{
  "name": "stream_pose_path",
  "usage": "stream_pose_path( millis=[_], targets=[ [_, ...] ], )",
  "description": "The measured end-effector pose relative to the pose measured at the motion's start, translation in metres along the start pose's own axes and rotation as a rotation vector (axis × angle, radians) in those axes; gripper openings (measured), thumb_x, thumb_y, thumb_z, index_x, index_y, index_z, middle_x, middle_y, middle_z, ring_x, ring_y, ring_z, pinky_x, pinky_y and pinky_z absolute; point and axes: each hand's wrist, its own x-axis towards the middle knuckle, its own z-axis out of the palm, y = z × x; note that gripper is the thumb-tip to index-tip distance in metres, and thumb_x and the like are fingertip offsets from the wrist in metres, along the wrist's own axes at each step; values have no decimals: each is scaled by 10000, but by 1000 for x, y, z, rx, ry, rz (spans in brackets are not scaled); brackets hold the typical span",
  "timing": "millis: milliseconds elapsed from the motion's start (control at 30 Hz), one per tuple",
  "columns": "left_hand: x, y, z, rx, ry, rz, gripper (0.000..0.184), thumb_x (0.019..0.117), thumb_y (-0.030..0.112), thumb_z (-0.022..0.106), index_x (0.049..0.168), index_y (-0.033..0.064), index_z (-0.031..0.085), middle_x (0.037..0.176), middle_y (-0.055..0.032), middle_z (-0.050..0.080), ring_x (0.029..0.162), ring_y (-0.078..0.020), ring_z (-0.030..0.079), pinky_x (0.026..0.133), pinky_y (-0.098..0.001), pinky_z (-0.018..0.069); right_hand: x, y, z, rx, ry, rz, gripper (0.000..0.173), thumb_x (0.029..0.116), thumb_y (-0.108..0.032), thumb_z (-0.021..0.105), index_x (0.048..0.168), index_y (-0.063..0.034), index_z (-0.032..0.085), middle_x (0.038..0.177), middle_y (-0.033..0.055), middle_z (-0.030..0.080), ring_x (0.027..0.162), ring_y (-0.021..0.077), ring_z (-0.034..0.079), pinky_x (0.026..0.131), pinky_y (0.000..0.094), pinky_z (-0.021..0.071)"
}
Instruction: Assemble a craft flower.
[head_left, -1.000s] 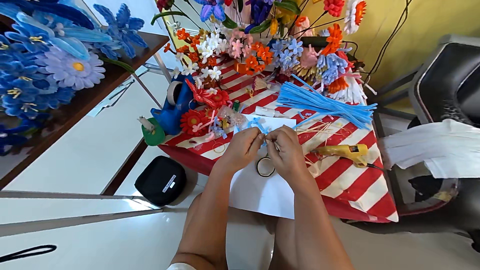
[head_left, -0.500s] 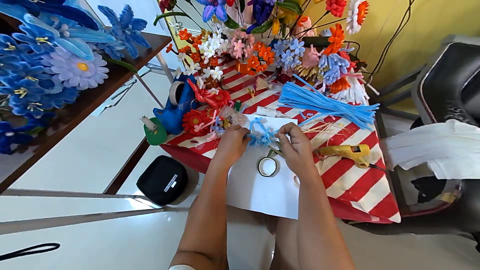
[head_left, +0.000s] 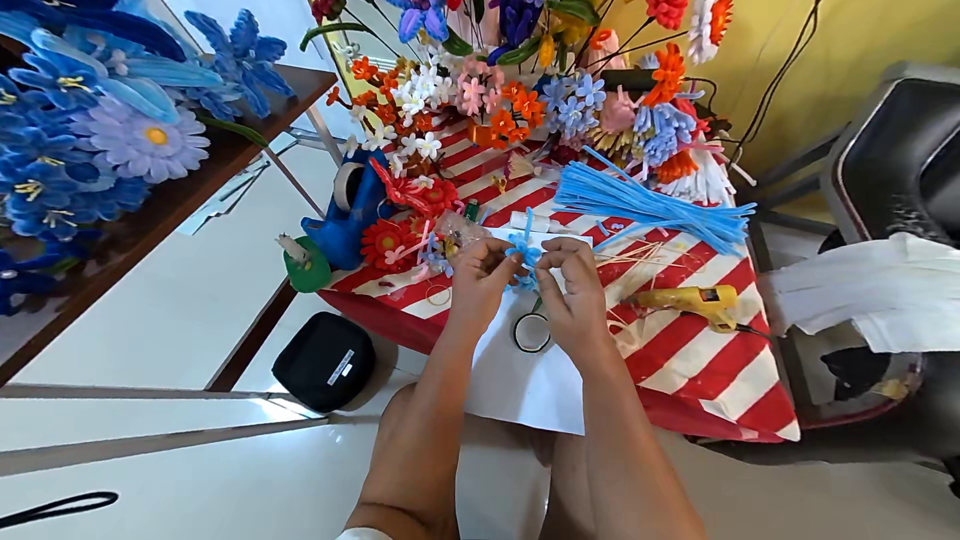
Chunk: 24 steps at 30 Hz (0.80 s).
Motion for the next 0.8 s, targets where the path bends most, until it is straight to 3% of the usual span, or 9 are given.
stream_pose_path(
  millis=[133,200,300,400,600,800],
  targets=[
    [-4,-1,10,-43,-63,6,297,941,-77,583,1236,-47,603,899,-27,720,776,-86,710,751,-275,618,0,4,1,-141,47,-1,143,968,-79,543,949,-12,668,1129,162,670,1123,292,628,985,495,484],
    [-4,-2,10,-36,-89,13,275,942,-78,582,1212,-52,627,926,-33,725,802,-84,710,778,-274,615,-1,5,-1,-158,64,-10,139,970,-77,542,948,-13,663,1089,150,680,1105,284,637,989,495,481],
    [-3,-3,10,-45,-103,-5,233,940,-74,575,1161,-42,643,927,-30,725,804,-85,705,773,-274,608,0,5,-3,-88,73,-3,129,961,-51,555,948,12,666,1060,145,679,1063,227,646,952,393,519],
    [-4,-2,10,-107,-116,-64,261,938,-81,566,1188,-36,628,902,-25,720,781,-89,705,766,-276,611,1,5,-5,8,87,5,119,961,-28,549,960,30,653,986,115,662,961,113,652,881,246,547],
    [-3,-2,10,-226,-116,-182,202,947,-82,540,1105,-19,649,873,-38,716,765,-109,704,767,-286,609,1,5,-7,95,77,36,117,967,-22,543,986,28,647,941,70,651,882,56,634,841,209,540],
    [-4,-2,12,-211,-93,-147,187,941,-88,549,1059,-2,665,860,-17,704,753,-85,687,761,-267,600,-1,0,-6,117,102,128,121,970,-34,556,1011,40,643,880,39,643,794,-3,609,760,153,521]
  ],
)
